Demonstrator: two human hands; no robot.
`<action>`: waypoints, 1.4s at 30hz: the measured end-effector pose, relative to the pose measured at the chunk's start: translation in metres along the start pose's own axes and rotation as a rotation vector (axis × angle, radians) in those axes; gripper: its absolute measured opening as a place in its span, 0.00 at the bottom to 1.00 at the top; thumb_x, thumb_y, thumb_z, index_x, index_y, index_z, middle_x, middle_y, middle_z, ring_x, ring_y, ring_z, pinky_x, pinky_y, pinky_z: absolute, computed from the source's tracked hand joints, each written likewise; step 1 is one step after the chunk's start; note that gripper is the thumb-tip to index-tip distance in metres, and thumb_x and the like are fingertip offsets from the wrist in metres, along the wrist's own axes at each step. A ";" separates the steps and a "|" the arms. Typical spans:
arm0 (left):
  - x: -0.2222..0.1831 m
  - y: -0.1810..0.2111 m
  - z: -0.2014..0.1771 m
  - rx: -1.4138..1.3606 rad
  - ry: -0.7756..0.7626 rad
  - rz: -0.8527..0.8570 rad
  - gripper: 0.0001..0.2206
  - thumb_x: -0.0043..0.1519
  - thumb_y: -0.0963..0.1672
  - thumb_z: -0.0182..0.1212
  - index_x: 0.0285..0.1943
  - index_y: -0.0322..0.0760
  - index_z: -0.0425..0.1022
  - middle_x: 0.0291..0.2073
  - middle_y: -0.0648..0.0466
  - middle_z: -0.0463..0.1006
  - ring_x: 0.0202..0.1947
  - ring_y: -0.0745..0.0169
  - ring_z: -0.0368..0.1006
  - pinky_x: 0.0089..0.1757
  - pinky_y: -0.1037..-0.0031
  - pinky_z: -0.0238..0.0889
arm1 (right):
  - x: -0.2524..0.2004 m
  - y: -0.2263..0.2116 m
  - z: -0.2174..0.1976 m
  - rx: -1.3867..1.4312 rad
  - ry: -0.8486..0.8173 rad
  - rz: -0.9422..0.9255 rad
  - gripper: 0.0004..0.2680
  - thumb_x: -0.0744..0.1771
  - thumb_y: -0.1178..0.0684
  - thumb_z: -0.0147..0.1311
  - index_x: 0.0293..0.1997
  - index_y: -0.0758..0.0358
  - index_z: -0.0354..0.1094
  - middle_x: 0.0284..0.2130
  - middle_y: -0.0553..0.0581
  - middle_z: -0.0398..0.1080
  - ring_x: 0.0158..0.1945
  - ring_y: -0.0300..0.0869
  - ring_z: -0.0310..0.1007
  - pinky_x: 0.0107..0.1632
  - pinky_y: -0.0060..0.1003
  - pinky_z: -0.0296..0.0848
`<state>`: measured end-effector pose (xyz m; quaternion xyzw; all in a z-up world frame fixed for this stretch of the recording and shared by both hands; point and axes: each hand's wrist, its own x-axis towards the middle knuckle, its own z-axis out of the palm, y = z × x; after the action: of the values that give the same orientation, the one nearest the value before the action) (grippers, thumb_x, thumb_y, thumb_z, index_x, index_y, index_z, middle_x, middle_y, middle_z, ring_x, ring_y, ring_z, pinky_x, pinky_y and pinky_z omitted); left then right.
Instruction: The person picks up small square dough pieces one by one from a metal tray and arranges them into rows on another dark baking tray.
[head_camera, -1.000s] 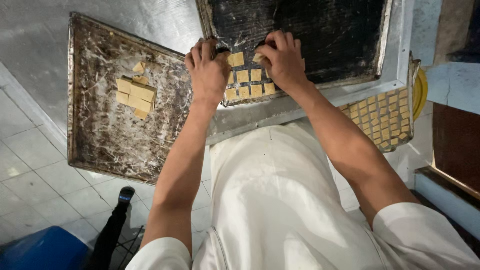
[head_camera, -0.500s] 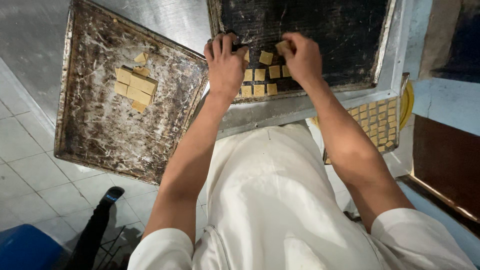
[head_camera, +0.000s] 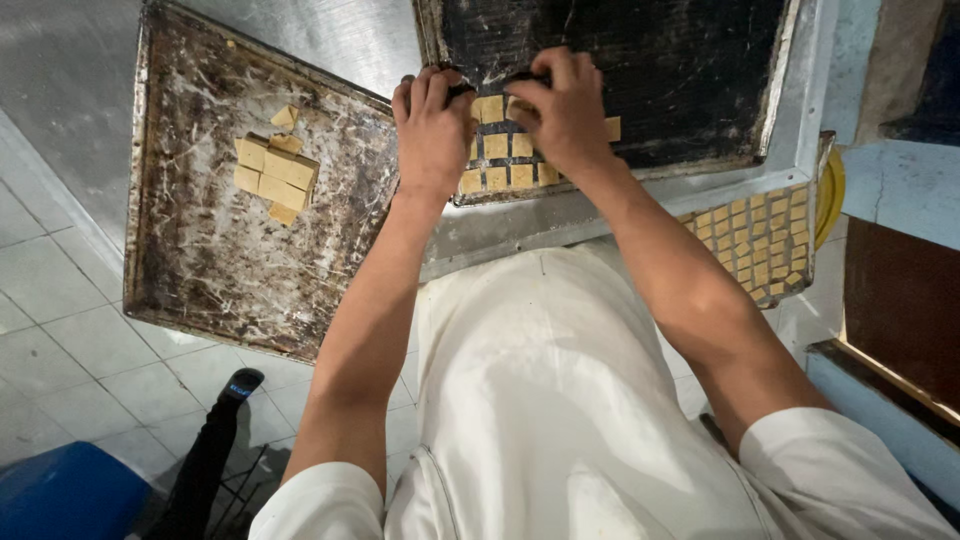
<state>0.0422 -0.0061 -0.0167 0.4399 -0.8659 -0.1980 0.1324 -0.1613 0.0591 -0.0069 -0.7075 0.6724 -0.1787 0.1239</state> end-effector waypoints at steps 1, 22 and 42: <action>0.000 0.000 0.000 0.005 0.011 0.009 0.10 0.58 0.41 0.69 0.48 0.39 0.83 0.58 0.52 0.72 0.65 0.49 0.61 0.66 0.49 0.46 | 0.001 -0.003 0.001 0.000 -0.014 -0.015 0.11 0.65 0.47 0.71 0.51 0.53 0.79 0.51 0.56 0.62 0.56 0.52 0.59 0.58 0.50 0.62; 0.017 0.039 0.026 -0.067 0.034 0.034 0.10 0.62 0.47 0.69 0.49 0.45 0.84 0.61 0.45 0.68 0.67 0.41 0.57 0.64 0.42 0.47 | -0.018 0.055 -0.028 0.176 -0.038 0.202 0.12 0.66 0.61 0.67 0.54 0.63 0.74 0.49 0.60 0.68 0.53 0.54 0.70 0.54 0.47 0.71; -0.143 -0.132 -0.113 -0.059 0.499 -0.617 0.11 0.62 0.41 0.65 0.52 0.38 0.83 0.48 0.47 0.78 0.53 0.45 0.69 0.55 0.56 0.57 | 0.028 -0.081 0.016 0.307 -0.063 -0.126 0.10 0.66 0.60 0.66 0.51 0.67 0.75 0.41 0.64 0.73 0.44 0.55 0.75 0.46 0.47 0.75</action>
<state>0.2643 0.0145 0.0144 0.7101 -0.6282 -0.1401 0.2855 -0.0806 0.0359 0.0142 -0.7263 0.5874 -0.2644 0.2398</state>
